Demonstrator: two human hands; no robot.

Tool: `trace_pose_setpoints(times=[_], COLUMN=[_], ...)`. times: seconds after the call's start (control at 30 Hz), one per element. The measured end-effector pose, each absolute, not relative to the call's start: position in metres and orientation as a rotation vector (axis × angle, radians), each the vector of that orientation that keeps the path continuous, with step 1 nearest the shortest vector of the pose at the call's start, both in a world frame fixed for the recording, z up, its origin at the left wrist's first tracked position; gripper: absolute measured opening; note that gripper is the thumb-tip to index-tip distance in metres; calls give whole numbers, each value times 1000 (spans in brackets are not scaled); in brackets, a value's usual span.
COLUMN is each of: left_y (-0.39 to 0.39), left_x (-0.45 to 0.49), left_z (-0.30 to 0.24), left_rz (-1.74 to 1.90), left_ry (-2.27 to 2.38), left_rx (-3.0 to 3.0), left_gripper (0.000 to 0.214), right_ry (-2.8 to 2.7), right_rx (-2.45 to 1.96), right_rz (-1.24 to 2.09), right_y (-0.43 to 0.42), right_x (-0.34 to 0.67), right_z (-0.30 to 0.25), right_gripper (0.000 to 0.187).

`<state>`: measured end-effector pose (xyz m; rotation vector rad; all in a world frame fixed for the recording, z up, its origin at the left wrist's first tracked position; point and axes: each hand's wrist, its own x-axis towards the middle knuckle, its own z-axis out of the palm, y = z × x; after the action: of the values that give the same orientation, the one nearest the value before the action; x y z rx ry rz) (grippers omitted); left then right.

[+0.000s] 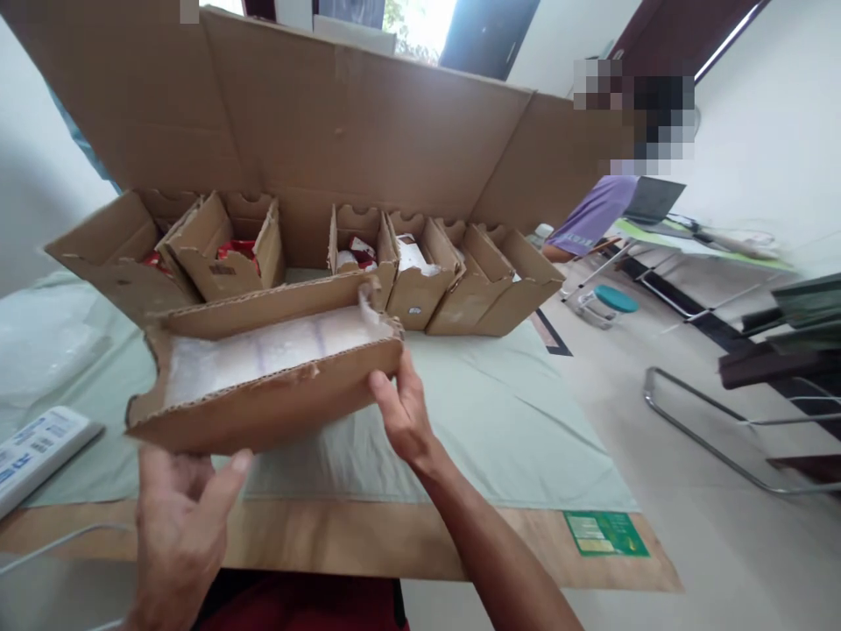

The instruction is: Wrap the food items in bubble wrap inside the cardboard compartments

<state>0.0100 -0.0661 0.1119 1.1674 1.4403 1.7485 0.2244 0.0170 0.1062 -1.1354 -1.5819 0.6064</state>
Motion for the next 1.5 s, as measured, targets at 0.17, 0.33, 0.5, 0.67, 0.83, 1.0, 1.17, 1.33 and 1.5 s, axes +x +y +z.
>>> trace_pose_setpoints(times=[0.17,0.33,0.5,0.67,0.83,1.0,1.17,1.33,1.5], left_y=[-83,-95,-86,-75,-75,-72,-62,-19,50], left_x=[14,33,49,65,66,56,51,44,40], left_z=[85,64,51,50,39,31,40,54,67], left_rz=[1706,1582,1565,1508,1523,1544,1529,1438,1399], left_ry=[1494,1511,1458,1464,1468,1470,1471,1464,1501], left_rx=[1247,1396,1481,1498,1587,1657,1674,1741,1756], left_gripper=[93,98,98,93,94,94,91,84,82], right_ry=[-1815,-1892,-1823,-1858,-1857,-1825,-1799,-1647,-1513], right_rx=[-1048,-1151,-1148,-1035,-921,-973,-980,-946,-961], right_rz=[787,679,573,567,549,497,469,441,435], right_y=[97,130,122,118,110,100,101,109,114], right_x=[200,178,162,163,161,155,156,158,164], right_z=[97,95,86,81,76,73,73,71,72], right_gripper=[77,95,104,96,90,85,80,69,55])
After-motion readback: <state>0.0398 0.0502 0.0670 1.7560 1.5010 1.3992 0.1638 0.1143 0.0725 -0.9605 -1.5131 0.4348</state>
